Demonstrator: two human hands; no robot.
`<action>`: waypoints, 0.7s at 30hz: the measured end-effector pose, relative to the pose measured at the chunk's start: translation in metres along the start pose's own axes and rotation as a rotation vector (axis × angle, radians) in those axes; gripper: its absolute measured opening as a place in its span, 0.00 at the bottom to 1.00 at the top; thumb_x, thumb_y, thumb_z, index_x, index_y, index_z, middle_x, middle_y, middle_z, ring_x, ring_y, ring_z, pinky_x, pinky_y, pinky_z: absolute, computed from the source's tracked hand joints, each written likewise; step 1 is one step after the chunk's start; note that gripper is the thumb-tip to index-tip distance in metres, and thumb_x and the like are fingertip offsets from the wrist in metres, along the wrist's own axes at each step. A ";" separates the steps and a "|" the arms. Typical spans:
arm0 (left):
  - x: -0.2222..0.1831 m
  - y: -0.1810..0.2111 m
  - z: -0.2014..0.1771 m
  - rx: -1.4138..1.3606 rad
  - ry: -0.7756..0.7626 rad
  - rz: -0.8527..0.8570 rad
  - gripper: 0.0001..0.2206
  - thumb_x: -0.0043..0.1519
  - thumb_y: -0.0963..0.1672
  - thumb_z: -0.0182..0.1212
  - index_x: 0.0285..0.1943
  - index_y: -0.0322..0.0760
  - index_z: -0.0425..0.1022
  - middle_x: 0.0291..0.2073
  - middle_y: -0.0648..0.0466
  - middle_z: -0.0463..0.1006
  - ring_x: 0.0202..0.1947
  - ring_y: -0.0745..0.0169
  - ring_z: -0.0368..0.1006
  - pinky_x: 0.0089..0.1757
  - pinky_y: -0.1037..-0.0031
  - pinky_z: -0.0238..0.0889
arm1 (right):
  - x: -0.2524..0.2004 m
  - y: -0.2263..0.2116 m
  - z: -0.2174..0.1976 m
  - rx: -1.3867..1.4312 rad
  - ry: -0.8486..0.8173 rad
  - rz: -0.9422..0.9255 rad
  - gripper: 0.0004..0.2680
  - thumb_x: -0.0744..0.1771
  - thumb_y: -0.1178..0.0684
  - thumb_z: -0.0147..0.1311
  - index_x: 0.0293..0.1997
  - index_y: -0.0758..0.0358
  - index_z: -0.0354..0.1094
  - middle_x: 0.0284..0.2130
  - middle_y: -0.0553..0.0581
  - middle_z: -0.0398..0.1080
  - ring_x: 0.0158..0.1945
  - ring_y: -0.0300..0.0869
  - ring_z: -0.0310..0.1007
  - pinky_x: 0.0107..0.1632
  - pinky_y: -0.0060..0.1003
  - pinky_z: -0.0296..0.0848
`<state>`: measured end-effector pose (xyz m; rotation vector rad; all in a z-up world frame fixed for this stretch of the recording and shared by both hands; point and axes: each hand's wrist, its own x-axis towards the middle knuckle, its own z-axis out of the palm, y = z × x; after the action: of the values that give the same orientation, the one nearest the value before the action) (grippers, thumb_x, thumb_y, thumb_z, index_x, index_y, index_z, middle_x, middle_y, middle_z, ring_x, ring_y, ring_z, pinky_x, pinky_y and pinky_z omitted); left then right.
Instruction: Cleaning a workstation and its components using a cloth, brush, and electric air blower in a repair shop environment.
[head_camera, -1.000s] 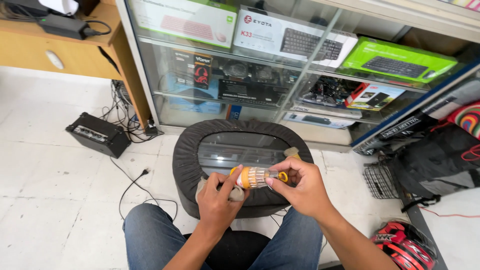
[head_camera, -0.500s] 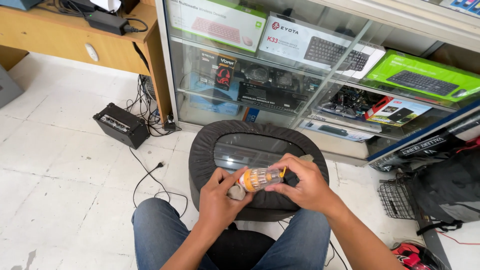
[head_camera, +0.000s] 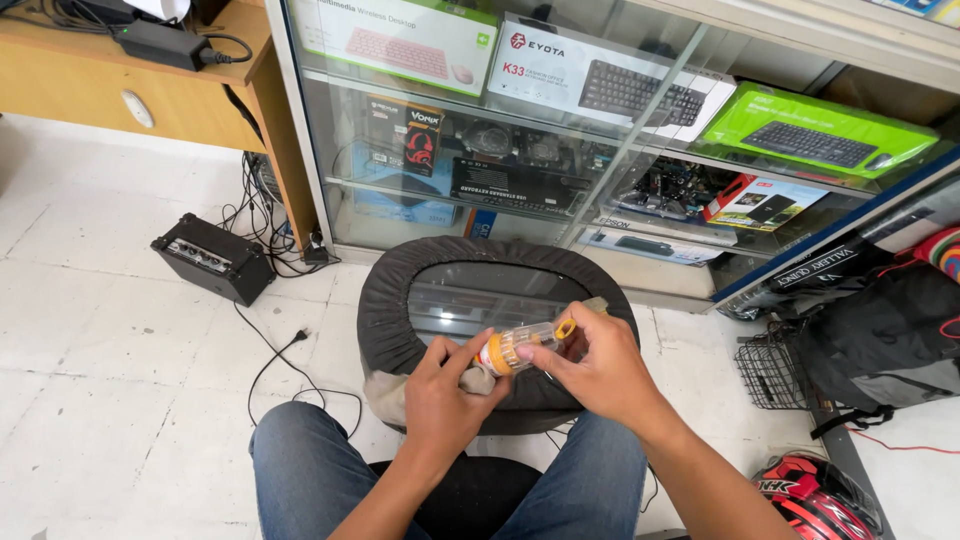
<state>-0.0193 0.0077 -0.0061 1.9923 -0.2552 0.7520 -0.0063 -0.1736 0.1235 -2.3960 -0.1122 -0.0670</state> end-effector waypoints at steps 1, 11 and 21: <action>0.000 0.004 -0.002 0.002 -0.002 0.000 0.29 0.50 0.47 0.80 0.63 0.54 0.77 0.30 0.62 0.63 0.25 0.72 0.64 0.25 0.76 0.64 | -0.002 -0.002 -0.004 0.002 0.000 0.001 0.16 0.59 0.41 0.72 0.26 0.58 0.65 0.20 0.48 0.68 0.23 0.34 0.62 0.29 0.33 0.63; 0.012 0.021 -0.017 -0.243 -0.216 -0.213 0.26 0.47 0.48 0.81 0.57 0.52 0.83 0.28 0.64 0.65 0.26 0.73 0.66 0.34 0.80 0.65 | 0.002 0.006 -0.030 0.295 -0.302 -0.399 0.19 0.64 0.55 0.64 0.63 0.57 0.66 0.54 0.55 0.67 0.53 0.41 0.72 0.55 0.35 0.75; 0.004 0.021 -0.003 -0.152 -0.074 -0.028 0.26 0.49 0.47 0.81 0.59 0.52 0.80 0.30 0.63 0.64 0.25 0.74 0.65 0.28 0.80 0.64 | -0.007 0.028 -0.016 0.339 -0.056 -0.378 0.16 0.57 0.52 0.75 0.44 0.59 0.77 0.33 0.51 0.74 0.36 0.35 0.72 0.37 0.27 0.73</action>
<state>-0.0276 0.0000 0.0124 1.8779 -0.3187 0.6232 -0.0111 -0.2050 0.1156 -2.0121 -0.5573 -0.1454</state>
